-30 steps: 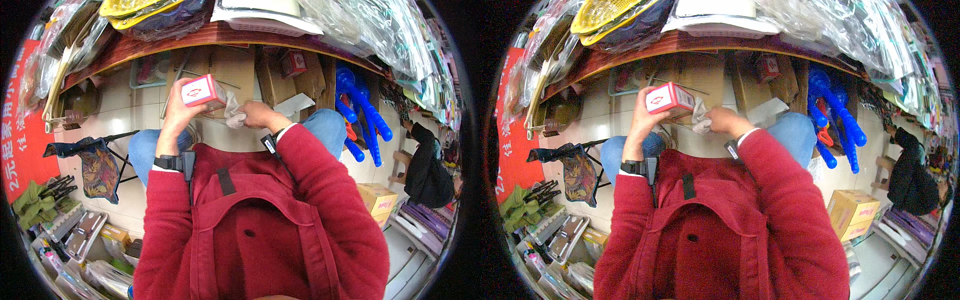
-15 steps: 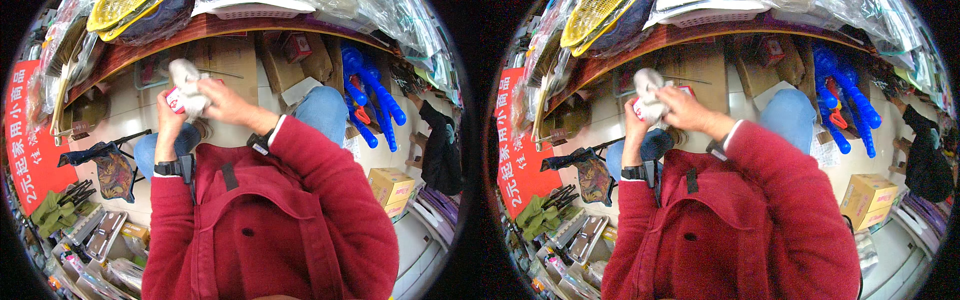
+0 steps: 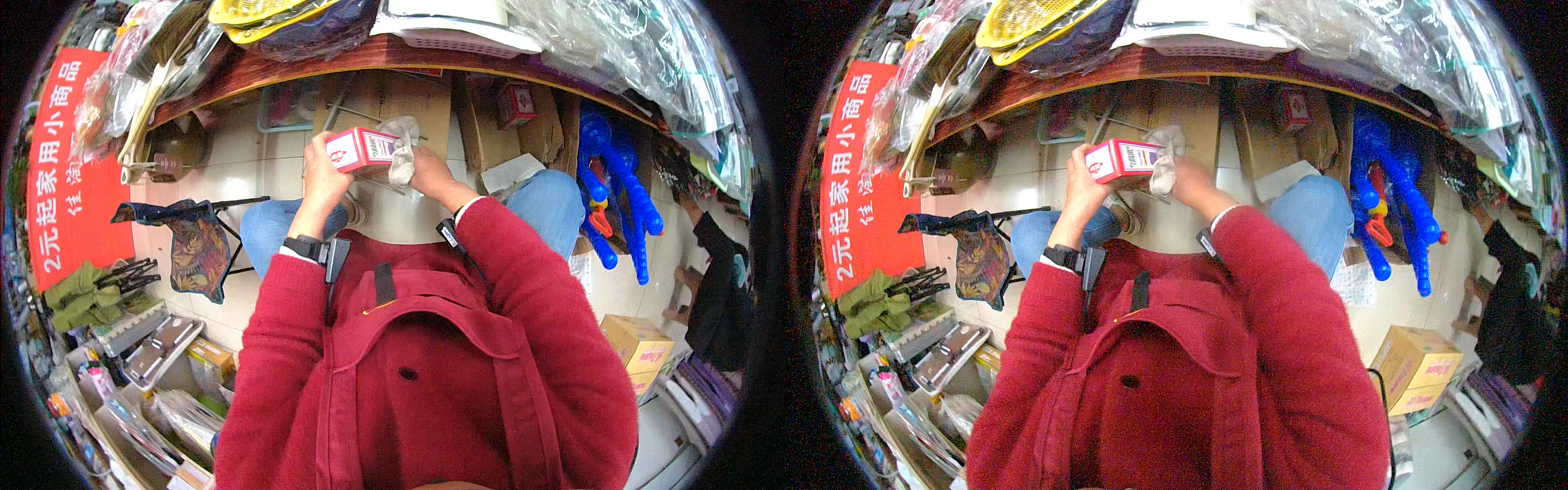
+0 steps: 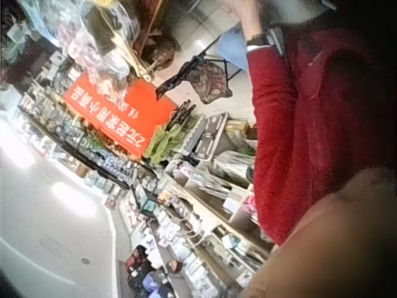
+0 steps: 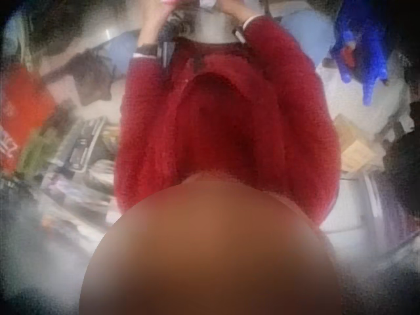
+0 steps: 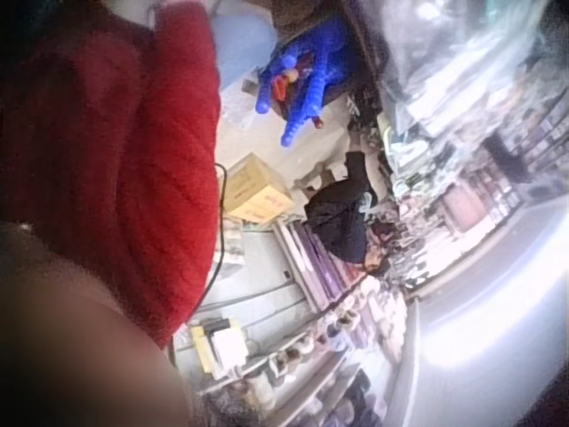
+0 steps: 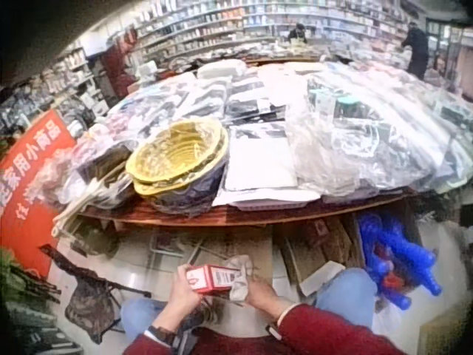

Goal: The person sits on the floor and wipes the surfaces of several small rectangular boxes with a cloth. They rotate each box to clean multiple sides, then place it back into a cardboard box. The person also wipes the interior of the cardboard box and a metal frame before returning the cloth to a basket.

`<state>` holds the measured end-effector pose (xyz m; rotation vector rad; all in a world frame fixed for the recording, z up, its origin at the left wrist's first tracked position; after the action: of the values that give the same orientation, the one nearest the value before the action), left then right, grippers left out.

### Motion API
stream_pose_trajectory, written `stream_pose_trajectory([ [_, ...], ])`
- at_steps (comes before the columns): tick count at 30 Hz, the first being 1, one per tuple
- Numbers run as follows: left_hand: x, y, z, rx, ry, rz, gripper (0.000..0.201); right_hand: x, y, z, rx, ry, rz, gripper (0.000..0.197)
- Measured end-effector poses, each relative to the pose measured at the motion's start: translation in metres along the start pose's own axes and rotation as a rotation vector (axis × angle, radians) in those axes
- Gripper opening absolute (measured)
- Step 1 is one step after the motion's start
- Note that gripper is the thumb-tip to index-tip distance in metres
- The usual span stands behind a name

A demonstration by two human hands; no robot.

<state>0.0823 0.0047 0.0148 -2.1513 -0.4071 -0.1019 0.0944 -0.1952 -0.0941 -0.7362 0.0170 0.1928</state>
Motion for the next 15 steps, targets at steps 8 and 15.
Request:
stream_pose_trajectory([
  [8, 0.000, 0.018, -0.039, -0.057, 0.057, 0.077, 0.077, 0.011, -0.102, 0.038, 0.544, 0.102, -0.376, 0.047],
  [15, -0.003, 0.023, -0.011, -0.289, -0.015, 0.059, 0.085, -0.016, -0.123, 0.131, 0.067, -0.457, -0.426, 0.053],
])
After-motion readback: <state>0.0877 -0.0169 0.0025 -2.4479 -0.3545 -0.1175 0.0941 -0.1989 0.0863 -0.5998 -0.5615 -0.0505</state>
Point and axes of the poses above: each hand's wrist, its own x-axis towards the middle knuckle, its own y-axis out of the palm, z = x × y, the point moved 7 cm from there along x, towards the middle knuckle, and after that the axes turned 15 degrees about -z, right-handed, at the moved point
